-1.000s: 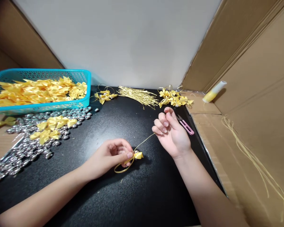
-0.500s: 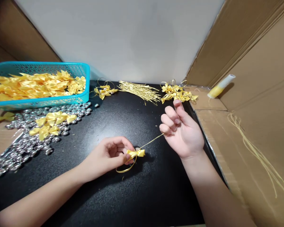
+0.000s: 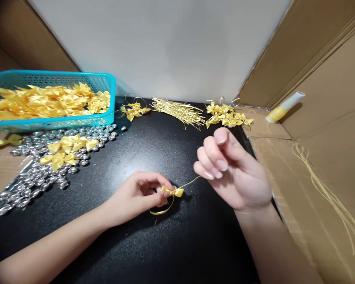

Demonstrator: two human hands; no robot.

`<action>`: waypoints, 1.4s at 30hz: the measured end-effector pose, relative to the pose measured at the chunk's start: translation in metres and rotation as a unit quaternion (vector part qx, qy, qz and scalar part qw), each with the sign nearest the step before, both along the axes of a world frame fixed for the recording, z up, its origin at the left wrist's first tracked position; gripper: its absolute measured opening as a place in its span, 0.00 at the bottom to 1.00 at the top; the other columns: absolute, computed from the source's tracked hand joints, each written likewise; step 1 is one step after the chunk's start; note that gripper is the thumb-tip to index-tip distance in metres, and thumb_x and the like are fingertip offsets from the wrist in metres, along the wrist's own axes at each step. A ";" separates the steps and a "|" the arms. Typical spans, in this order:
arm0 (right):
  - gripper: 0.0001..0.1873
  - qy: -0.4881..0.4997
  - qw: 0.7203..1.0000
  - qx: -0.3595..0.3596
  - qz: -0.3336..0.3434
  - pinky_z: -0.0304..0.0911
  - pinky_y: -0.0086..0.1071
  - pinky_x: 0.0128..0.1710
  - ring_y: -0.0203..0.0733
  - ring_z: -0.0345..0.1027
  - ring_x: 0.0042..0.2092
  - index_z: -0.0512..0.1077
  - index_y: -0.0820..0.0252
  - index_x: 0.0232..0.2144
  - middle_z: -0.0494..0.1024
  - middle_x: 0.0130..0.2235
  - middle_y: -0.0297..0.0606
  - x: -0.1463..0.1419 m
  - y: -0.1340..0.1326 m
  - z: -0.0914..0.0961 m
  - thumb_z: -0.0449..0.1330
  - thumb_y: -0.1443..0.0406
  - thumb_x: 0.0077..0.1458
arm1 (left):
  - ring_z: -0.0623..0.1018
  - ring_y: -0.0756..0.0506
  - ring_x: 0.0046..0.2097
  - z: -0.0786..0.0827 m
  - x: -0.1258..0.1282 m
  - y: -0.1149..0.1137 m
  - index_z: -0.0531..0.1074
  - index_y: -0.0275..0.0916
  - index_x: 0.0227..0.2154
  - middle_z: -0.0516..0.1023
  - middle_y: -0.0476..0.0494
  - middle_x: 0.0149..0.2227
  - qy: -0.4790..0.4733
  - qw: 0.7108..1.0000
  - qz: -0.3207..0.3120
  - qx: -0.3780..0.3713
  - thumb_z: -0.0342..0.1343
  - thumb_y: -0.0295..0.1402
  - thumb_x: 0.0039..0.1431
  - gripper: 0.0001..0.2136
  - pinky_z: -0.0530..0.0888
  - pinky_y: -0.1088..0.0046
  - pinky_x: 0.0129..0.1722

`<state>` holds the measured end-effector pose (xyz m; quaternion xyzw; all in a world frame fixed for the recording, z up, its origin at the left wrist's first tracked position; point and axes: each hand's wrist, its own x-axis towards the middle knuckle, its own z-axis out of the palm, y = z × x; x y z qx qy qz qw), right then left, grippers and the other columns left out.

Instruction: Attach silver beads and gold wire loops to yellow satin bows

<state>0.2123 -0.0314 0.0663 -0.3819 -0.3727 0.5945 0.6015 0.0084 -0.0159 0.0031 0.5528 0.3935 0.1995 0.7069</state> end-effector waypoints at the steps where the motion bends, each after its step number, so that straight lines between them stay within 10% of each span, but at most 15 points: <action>1: 0.09 -0.002 1.000 0.004 0.012 0.56 0.31 0.21 0.35 0.51 0.21 0.67 0.50 0.24 0.57 0.19 0.28 -0.003 0.000 -0.001 0.63 0.61 0.52 | 0.72 0.52 0.24 -0.001 0.000 0.000 0.77 0.34 0.31 0.75 0.47 0.24 0.021 1.000 -0.006 0.020 0.60 0.32 0.49 0.07 0.69 0.76 0.26; 5: 0.08 -0.029 0.999 0.015 0.038 0.66 0.36 0.37 0.40 0.67 0.37 0.73 0.50 0.25 0.70 0.32 0.34 -0.015 -0.001 -0.006 0.69 0.58 0.46 | 0.75 0.49 0.26 -0.007 -0.001 0.003 0.79 0.34 0.33 0.78 0.45 0.25 0.072 0.993 -0.002 0.095 0.59 0.32 0.51 0.08 0.71 0.75 0.27; 14: 0.02 -0.044 0.979 0.060 0.189 0.65 0.33 0.40 0.36 0.69 0.35 0.76 0.53 0.31 0.74 0.30 0.33 -0.033 -0.021 -0.008 0.63 0.64 0.57 | 0.79 0.46 0.36 -0.005 -0.005 0.014 0.80 0.38 0.36 0.82 0.42 0.36 0.120 0.938 0.152 0.286 0.57 0.27 0.55 0.09 0.75 0.72 0.35; 25: 0.07 -0.085 0.981 -0.073 0.159 0.68 0.29 0.33 0.33 0.70 0.27 0.75 0.60 0.31 0.75 0.26 0.32 -0.030 -0.017 -0.037 0.67 0.63 0.51 | 0.81 0.45 0.36 -0.005 -0.009 0.023 0.79 0.35 0.34 0.83 0.41 0.35 0.019 0.953 0.259 0.156 0.63 0.32 0.50 0.09 0.77 0.72 0.36; 33: 0.13 -0.050 0.994 0.002 -0.099 0.71 0.24 0.35 0.29 0.70 0.29 0.76 0.56 0.27 0.74 0.29 0.28 0.005 0.008 -0.022 0.74 0.62 0.39 | 0.73 0.50 0.26 -0.010 -0.013 0.027 0.77 0.35 0.35 0.76 0.48 0.25 0.138 0.943 0.143 0.266 0.56 0.28 0.52 0.09 0.69 0.76 0.27; 42: 0.12 -0.127 0.987 0.057 -0.079 0.72 0.28 0.37 0.33 0.72 0.32 0.76 0.56 0.28 0.76 0.29 0.31 0.012 0.027 -0.011 0.73 0.60 0.40 | 0.68 0.51 0.27 0.000 -0.014 0.024 0.78 0.36 0.28 0.71 0.48 0.24 0.166 0.918 -0.017 0.361 0.55 0.27 0.53 0.07 0.63 0.76 0.28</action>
